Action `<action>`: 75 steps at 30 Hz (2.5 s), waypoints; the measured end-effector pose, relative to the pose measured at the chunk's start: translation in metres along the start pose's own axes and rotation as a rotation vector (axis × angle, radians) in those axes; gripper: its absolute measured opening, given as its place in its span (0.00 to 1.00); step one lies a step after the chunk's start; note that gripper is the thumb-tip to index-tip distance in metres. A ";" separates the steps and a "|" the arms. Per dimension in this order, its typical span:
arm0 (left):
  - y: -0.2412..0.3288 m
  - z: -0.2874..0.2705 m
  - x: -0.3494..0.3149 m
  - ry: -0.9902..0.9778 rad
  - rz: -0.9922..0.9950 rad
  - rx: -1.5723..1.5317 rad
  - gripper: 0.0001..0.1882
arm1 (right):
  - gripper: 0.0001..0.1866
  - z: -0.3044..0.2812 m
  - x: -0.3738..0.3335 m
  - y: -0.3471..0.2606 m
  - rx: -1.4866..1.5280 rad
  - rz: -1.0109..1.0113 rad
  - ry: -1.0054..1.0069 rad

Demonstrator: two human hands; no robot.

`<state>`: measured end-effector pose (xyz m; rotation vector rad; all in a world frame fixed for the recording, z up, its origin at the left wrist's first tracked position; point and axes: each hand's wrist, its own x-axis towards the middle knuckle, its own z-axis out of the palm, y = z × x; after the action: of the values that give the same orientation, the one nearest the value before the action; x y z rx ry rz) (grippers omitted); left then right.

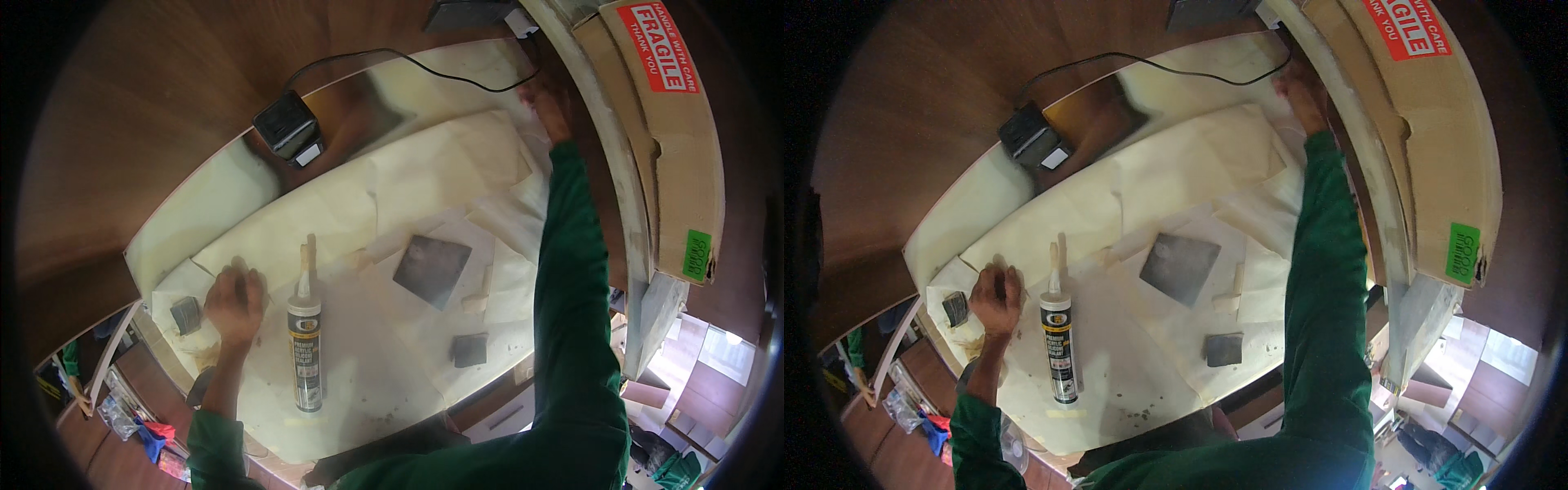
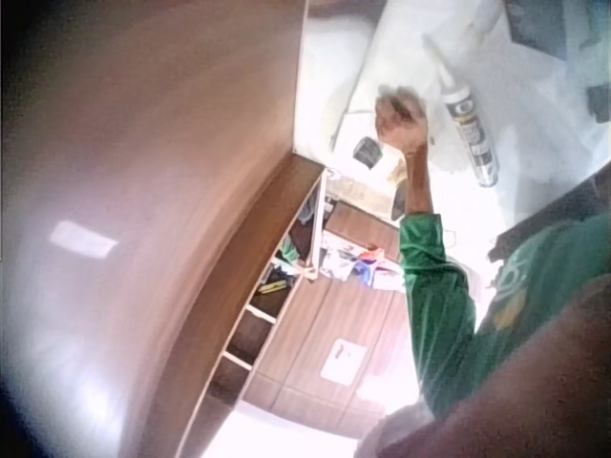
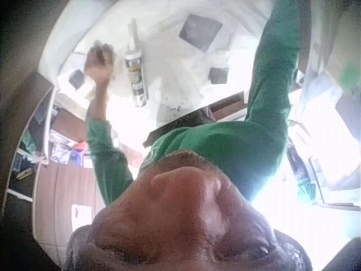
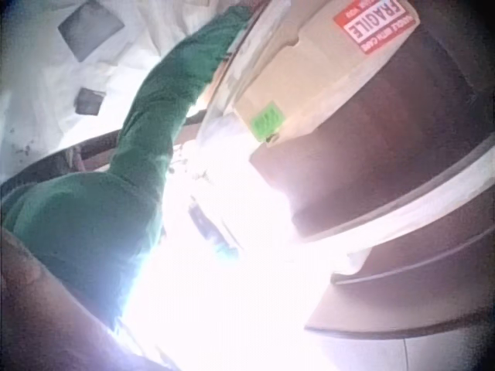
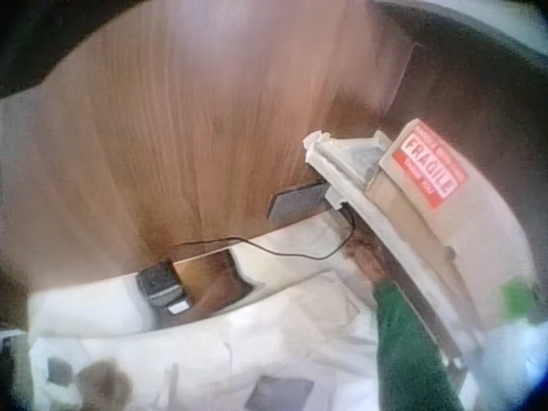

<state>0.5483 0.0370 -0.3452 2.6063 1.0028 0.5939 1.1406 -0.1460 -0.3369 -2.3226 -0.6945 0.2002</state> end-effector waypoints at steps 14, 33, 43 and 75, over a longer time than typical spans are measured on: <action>-0.006 0.003 -0.004 -0.018 -0.020 0.000 0.12 | 0.17 0.028 0.094 -0.004 0.180 -0.307 0.050; -0.005 0.002 -0.003 -0.013 -0.033 -0.014 0.12 | 0.24 0.021 0.102 0.050 0.041 -0.257 -0.038; 0.000 0.000 -0.002 0.004 -0.033 -0.017 0.12 | 0.27 0.049 0.060 0.019 -0.205 -0.539 0.077; -0.004 -0.001 -0.006 0.004 -0.054 0.040 0.13 | 0.13 0.055 -0.090 -0.057 -0.115 -0.534 0.029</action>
<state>0.5416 0.0359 -0.3477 2.6039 1.0936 0.5714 1.0230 -0.1269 -0.3443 -2.1486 -1.3039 -0.1200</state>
